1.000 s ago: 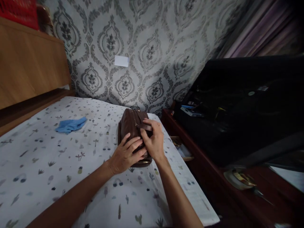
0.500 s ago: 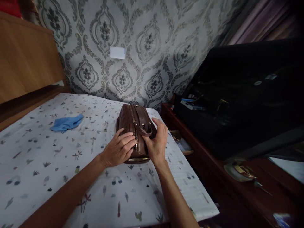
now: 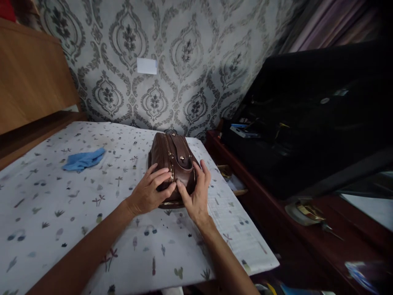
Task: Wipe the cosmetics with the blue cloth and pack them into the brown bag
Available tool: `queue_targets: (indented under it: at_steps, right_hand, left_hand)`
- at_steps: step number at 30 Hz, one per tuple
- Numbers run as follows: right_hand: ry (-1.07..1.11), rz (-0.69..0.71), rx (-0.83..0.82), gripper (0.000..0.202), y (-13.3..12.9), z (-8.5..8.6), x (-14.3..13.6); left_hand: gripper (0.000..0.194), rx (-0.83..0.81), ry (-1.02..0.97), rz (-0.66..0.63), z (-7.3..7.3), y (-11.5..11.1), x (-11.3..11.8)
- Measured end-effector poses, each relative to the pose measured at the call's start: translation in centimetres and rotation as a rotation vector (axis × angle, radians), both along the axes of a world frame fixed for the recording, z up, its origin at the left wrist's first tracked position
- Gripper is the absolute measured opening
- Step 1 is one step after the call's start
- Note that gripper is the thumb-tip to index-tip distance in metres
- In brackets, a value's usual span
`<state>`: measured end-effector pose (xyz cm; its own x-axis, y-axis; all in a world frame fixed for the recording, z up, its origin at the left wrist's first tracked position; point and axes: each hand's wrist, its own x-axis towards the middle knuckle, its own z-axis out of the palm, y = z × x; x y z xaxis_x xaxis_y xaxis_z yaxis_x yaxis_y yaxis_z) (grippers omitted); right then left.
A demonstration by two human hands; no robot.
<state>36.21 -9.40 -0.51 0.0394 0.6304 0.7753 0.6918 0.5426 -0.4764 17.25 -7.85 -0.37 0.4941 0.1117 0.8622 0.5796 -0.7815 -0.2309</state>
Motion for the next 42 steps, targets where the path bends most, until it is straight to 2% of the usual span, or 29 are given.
queue_targets:
  at_steps: [6, 10, 13, 16, 20, 22, 25, 35, 42]
  right_hand:
    - [0.028, -0.011, -0.015, 0.067, 0.4, -1.2, 0.0]
    - [0.067, -0.022, 0.010, 0.071, 0.7, -1.5, -0.2]
    - [0.119, -0.017, 0.010, 0.076, 0.7, -1.9, -0.4]
    - [0.183, 0.014, 0.002, 0.080, 0.7, -2.3, -0.5]
    - [0.227, 0.083, -0.020, 0.078, 0.7, -2.3, -0.3]
    - [0.223, 0.113, -0.031, 0.078, 0.7, -2.2, 0.0]
    - [0.203, 0.156, -0.046, 0.077, 0.5, -2.0, 0.4]
    - [0.232, 0.140, -0.058, 0.080, 0.7, -2.1, 0.7]
    - [0.290, 0.144, -0.099, 0.085, 0.9, -2.3, 0.7]
  left_hand:
    - [0.028, -0.043, -0.043, -0.012, 0.0, 0.0, 0.2]
    - [0.028, -0.117, -0.077, -0.046, 0.8, -0.6, 0.5]
    - [0.032, -0.253, -0.262, -0.028, 2.1, -0.9, 1.2]
    - [0.037, -0.415, -0.383, 0.074, 3.9, -0.4, 1.9]
    - [0.027, -0.560, -0.278, 0.153, 6.4, 0.7, 2.1]
    - [0.017, -0.578, -0.237, 0.177, 7.5, 1.3, 1.9]
    - [0.018, -0.598, -0.251, 0.185, 8.4, 1.8, 1.6]
    - [0.021, -0.766, -0.457, 0.074, 8.5, 2.0, 2.0]
    - [0.031, -0.844, -0.477, 0.026, 8.6, 0.9, 2.2]
